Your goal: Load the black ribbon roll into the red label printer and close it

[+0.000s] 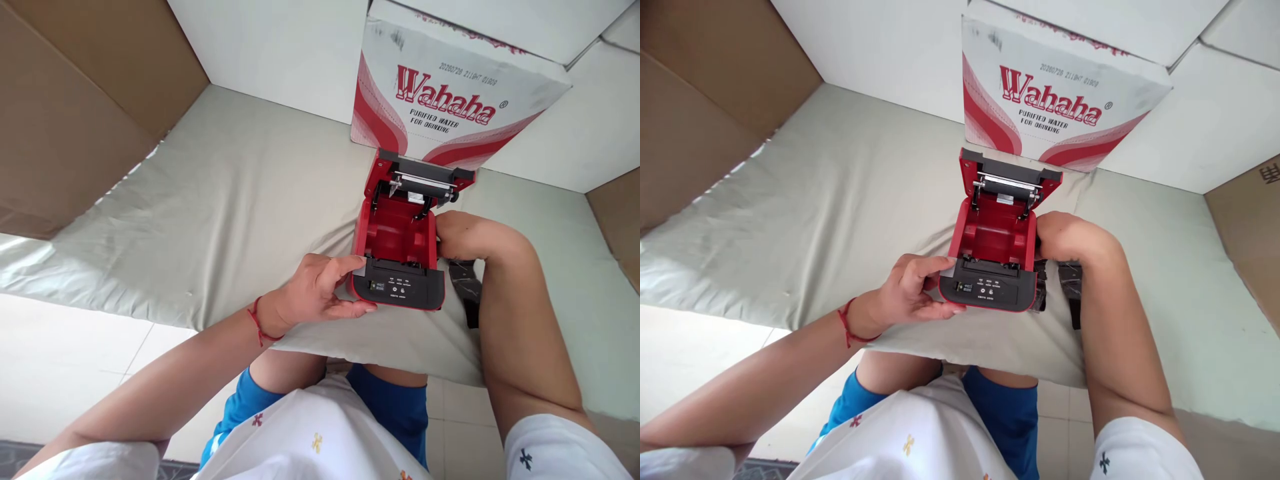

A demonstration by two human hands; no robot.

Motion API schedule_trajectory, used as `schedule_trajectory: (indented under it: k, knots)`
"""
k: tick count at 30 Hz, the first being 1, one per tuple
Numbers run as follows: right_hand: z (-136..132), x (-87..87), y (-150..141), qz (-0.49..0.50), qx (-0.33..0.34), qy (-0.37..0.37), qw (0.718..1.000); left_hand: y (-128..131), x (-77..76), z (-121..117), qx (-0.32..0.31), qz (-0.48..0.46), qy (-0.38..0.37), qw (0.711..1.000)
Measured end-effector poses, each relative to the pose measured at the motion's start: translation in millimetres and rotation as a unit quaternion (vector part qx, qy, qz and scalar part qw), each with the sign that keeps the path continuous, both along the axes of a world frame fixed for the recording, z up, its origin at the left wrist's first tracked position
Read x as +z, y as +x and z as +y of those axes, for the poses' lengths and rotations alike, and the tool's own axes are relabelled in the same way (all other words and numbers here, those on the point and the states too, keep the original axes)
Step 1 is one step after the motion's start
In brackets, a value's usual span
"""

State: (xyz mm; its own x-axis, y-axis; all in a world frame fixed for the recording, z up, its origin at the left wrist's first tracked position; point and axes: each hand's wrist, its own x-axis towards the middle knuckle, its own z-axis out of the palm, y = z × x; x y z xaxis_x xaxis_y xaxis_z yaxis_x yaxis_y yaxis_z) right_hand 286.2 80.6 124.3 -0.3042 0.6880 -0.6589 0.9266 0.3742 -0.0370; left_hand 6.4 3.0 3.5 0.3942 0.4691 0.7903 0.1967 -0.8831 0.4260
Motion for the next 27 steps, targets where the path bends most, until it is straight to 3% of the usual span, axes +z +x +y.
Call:
schedule_trajectory:
  k: [3, 6, 10, 16, 22, 25, 27]
  knots:
    - [-2.0, 4.2, 9.2, 0.019, -0.021, 0.005, 1.0, 0.0, 0.5, -0.3, 0.004, 0.0, 0.001, 1.0]
    - [-0.3, 14.0, 47.6, 0.034, -0.077, 0.054, 0.995, 0.2, 0.3, -0.3, 0.002, 0.001, 0.008, 1.0]
    - [10.2, 8.7, 86.7, -0.055, -0.146, 0.071, 0.985, 0.2, -1.3, -0.8, 0.0, -0.001, 0.005, 1.0]
    - [18.5, -9.5, 78.4, -0.03, -0.13, -0.022, 0.991, 0.9, -2.1, -1.0, 0.001, -0.011, -0.004, 1.0]
    - [17.3, -11.2, 74.6, -0.015, -0.129, -0.036, 0.991, -0.3, -1.4, 1.1, -0.008, -0.008, -0.007, 1.0]
    - [14.5, -7.2, 73.3, -0.004, -0.121, -0.031, 0.992, -0.7, -1.5, 1.1, -0.012, -0.01, -0.011, 1.0]
    - [6.6, 4.9, 71.6, 0.03, -0.095, -0.047, 0.994, -0.6, -1.4, 0.7, -0.006, -0.01, -0.008, 1.0]
